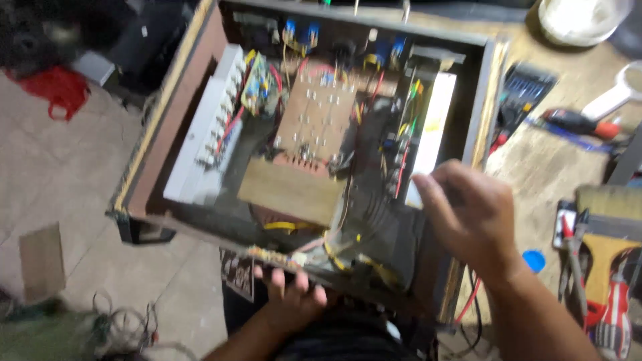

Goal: Testing and verifying electrical signals inside an open amplifier using a digital multimeter.

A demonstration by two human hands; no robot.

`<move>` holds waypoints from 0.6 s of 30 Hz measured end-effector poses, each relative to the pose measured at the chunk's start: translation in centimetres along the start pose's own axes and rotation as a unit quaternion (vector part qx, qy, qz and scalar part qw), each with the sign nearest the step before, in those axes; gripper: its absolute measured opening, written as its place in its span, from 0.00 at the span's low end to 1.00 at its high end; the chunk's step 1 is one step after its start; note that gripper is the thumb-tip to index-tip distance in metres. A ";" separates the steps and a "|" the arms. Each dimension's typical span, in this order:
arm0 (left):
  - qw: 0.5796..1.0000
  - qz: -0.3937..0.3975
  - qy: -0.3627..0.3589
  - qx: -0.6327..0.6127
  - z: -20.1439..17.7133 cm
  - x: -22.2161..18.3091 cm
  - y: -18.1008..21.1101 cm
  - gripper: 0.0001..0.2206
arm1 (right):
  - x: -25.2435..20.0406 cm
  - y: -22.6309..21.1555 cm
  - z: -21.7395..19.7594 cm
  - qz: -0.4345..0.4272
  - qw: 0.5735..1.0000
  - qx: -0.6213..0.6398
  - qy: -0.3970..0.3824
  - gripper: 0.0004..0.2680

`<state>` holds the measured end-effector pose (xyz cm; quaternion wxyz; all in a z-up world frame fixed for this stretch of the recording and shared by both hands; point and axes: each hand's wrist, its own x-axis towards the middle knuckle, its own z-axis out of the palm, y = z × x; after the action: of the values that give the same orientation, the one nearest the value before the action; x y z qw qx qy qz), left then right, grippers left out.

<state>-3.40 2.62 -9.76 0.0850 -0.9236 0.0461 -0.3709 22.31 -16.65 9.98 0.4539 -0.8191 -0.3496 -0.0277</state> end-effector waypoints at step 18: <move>0.988 -0.062 -0.021 -0.138 -1.5 2.6 0.1 0.46 | -1.2 -0.4 -0.2 0.012 0.999 0.032 -0.005 0.09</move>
<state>-2.62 1.93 -6.94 -0.0653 -0.9351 0.0379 -0.3461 21.26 -17.33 9.95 0.4784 -0.8086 -0.3423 -0.0070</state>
